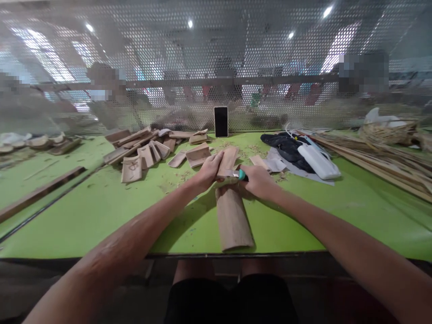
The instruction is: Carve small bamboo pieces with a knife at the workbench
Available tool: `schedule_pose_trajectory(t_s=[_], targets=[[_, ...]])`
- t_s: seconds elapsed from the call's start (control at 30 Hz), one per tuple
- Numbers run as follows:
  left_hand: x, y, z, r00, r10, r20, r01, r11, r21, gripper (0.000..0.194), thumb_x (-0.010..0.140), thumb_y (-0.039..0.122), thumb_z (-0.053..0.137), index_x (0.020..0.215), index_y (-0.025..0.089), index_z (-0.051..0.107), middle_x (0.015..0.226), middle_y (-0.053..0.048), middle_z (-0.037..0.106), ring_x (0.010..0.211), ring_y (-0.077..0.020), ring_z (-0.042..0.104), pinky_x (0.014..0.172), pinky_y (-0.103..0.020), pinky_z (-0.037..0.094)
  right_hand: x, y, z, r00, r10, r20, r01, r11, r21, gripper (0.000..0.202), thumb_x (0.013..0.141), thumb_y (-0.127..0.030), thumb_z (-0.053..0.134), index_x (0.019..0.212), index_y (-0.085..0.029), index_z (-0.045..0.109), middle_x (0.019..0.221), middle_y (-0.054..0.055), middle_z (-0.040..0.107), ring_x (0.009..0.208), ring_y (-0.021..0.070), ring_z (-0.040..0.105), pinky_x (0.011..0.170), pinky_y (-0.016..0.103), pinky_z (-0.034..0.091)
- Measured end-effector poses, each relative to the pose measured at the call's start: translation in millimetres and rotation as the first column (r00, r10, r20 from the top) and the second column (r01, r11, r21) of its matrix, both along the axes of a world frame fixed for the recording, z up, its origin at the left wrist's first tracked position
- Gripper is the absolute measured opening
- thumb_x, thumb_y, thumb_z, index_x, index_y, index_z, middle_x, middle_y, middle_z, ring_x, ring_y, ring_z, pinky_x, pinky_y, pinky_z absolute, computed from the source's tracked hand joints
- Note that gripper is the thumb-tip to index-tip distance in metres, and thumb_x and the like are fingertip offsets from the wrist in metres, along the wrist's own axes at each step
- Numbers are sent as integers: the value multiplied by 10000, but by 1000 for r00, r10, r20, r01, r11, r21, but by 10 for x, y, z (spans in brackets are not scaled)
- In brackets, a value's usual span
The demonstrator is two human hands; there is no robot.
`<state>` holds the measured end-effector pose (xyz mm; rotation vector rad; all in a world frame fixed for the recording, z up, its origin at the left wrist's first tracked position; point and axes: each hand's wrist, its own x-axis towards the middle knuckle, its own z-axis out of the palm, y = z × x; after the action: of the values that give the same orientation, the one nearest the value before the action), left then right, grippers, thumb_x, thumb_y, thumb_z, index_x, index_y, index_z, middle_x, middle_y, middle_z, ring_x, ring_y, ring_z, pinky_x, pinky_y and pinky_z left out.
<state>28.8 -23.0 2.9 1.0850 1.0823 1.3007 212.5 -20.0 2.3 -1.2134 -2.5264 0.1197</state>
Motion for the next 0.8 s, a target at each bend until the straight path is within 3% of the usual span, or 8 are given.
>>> schedule_pose_trajectory(t_s=[0.23, 0.43, 0.6, 0.8], targets=[[-20, -46, 35, 999, 9, -50, -9, 1000, -11, 279, 971, 427, 553, 1043, 175, 650, 642, 13, 570, 423, -83, 497, 372, -187, 366, -40, -79, 80, 999, -26, 26, 26, 1000, -13, 158, 849, -187, 617, 1003, -164, 644, 912, 116, 708, 785, 231, 583, 661, 308, 331], [-27, -88, 49, 999, -20, -49, 19, 999, -25, 273, 954, 439, 575, 860, 183, 557, 532, 69, 450, 356, -67, 421, 336, -167, 329, -68, -151, 126, 998, -23, 63, 24, 999, -26, 217, 877, -208, 597, 1079, -153, 652, 935, 123, 725, 798, 233, 614, 668, 300, 358], [-23, -102, 44, 997, -70, -38, 68, 997, -37, 377, 910, 518, 616, 795, 187, 475, 523, 82, 443, 346, -52, 388, 329, -151, 283, -66, -138, 102, 998, -10, 58, 10, 1000, 2, 235, 878, -189, 602, 1106, -147, 637, 941, 131, 729, 805, 237, 644, 652, 294, 373], [-17, -78, -50, 993, -21, -113, 22, 1000, 5, 445, 811, 591, 686, 845, 182, 514, 540, 79, 471, 379, -75, 437, 343, -168, 331, 5, -16, 77, 999, -34, -17, 33, 997, -66, 201, 908, -159, 544, 1086, -122, 630, 811, 100, 707, 646, 188, 612, 557, 269, 367]])
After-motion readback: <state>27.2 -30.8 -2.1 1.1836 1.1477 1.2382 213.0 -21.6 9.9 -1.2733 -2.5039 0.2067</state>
